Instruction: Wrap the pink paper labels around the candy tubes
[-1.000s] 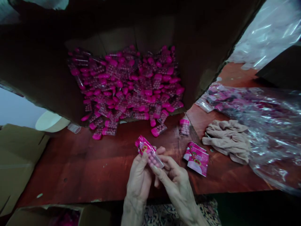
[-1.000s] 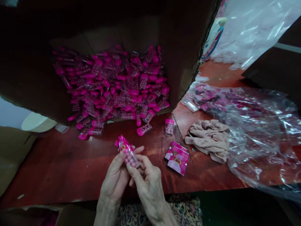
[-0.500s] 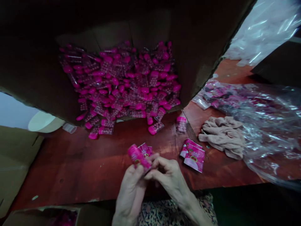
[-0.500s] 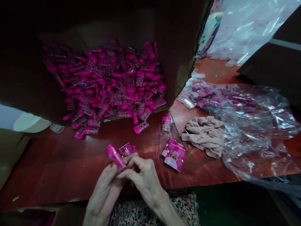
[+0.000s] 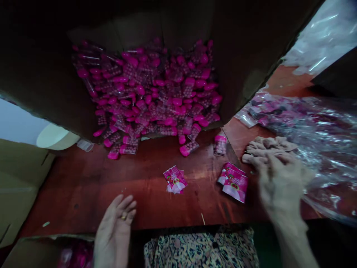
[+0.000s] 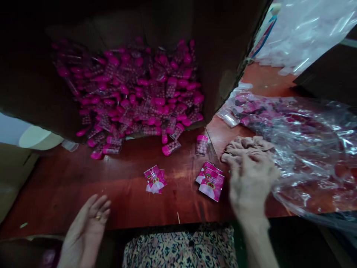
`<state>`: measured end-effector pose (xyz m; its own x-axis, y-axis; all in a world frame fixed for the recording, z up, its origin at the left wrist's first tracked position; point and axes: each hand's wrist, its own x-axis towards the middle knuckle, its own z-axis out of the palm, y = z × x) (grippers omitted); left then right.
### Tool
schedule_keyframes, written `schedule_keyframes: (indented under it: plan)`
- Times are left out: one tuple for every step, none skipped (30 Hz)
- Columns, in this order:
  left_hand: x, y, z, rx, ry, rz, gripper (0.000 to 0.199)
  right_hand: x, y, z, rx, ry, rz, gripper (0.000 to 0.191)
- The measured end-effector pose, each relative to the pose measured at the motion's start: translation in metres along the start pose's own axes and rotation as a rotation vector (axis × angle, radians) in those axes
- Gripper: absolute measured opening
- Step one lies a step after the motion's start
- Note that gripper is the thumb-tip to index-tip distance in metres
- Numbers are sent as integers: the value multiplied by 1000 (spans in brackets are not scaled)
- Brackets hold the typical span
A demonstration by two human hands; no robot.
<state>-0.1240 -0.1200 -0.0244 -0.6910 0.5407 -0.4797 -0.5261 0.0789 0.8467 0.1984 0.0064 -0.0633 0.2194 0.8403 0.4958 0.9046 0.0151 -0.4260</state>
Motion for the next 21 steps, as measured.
schedule_keyframes:
  plan:
    - [-1,-8,15,0,-74,-42,29,-9,-24,2,16,-10,-32,41]
    - [-2,-16,27,2,-130,-66,28,-19,-49,6,62,-78,-99,33]
    - [-2,-21,36,6,-180,-84,26,-29,-72,11,187,-201,-171,26]
    - [-2,-25,43,13,-214,-92,25,-40,-92,18,289,-295,-213,19]
    - [-2,-28,48,21,-232,-92,23,-49,-108,24,346,-353,-232,14]
    - [-2,-30,51,32,-243,-88,23,-57,-120,31,359,-375,-248,11]
    - [-3,-32,53,43,-245,-80,22,-63,-127,37,363,-383,-250,9]
    - [-3,-34,53,53,-242,-69,22,-66,-130,42,362,-382,-250,8]
    - [-4,-35,53,64,-237,-56,22,-68,-130,45,361,-374,-250,8]
    - [-4,-37,53,81,-230,-41,22,-69,-128,46,368,-364,-250,8]
    - [-5,-39,54,104,-226,-26,21,-68,-126,46,381,-354,-252,8]
    - [-6,-41,54,133,-230,-10,21,-67,-124,44,396,-344,-255,8]
    - [-7,-42,55,168,-242,6,22,-66,-122,42,413,-327,-263,10]
    - [-7,-44,58,204,-262,21,24,-65,-122,38,434,-306,-282,11]
    - [-8,-44,61,234,-293,35,25,-64,-124,34,456,-280,-315,13]
    - [-8,-45,66,252,-328,43,25,-63,-125,30,482,-248,-359,14]
    - [-8,-44,71,251,-361,45,24,-63,-127,26,513,-212,-398,14]
    - [-9,-44,77,230,-385,38,21,-62,-129,22,551,-182,-416,13]
    - [-9,-42,83,195,-395,23,18,-62,-131,19,598,-162,-393,14]
    - [-10,-41,89,154,-394,5,15,-62,-132,16,655,-169,-323,19]
    - [-11,-39,94,114,-384,-13,14,-61,-133,14,723,-204,-221,23]
